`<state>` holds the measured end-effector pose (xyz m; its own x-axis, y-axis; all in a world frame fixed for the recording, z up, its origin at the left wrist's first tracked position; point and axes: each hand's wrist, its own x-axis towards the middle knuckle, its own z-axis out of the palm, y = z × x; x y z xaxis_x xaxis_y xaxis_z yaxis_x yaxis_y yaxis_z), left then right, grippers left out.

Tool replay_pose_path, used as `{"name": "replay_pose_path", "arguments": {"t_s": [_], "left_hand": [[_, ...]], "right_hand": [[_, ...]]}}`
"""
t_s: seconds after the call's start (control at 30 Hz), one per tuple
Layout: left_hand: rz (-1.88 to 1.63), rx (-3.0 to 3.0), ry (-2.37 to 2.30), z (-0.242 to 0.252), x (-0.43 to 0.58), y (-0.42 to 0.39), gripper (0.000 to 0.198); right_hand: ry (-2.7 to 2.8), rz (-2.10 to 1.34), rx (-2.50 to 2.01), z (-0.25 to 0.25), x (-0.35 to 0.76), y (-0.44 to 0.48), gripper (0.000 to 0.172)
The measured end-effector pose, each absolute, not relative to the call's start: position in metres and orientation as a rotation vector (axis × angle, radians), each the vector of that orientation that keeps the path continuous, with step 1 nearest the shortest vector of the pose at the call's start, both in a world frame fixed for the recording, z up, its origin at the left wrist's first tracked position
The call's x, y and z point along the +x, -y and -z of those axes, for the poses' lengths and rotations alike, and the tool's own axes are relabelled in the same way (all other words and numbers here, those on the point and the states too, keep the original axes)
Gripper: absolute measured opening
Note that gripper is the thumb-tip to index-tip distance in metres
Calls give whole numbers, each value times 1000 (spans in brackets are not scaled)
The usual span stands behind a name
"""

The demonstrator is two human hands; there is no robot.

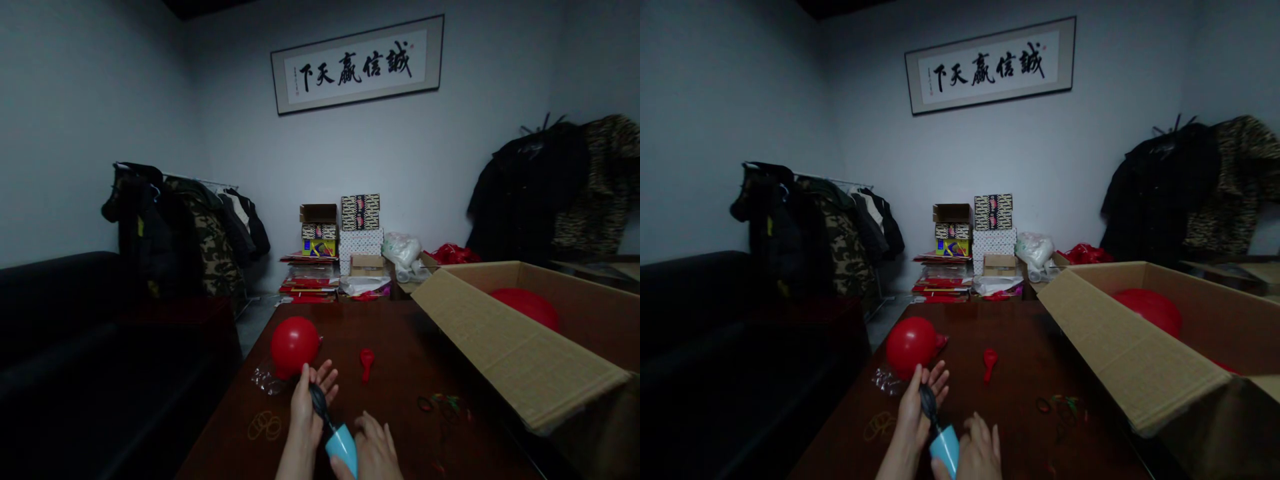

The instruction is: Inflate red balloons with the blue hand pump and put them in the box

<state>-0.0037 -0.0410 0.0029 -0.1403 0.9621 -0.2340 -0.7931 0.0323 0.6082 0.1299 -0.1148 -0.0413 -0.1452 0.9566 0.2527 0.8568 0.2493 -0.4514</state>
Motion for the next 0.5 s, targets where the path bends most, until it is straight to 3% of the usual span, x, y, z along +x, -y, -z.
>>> {"name": "replay_pose_path", "arguments": {"t_s": [0.5], "left_hand": [[-1647, 301, -879, -8, -11, 30, 19]], "right_hand": [[2082, -275, -1711, 38, 124, 116, 47]]}}
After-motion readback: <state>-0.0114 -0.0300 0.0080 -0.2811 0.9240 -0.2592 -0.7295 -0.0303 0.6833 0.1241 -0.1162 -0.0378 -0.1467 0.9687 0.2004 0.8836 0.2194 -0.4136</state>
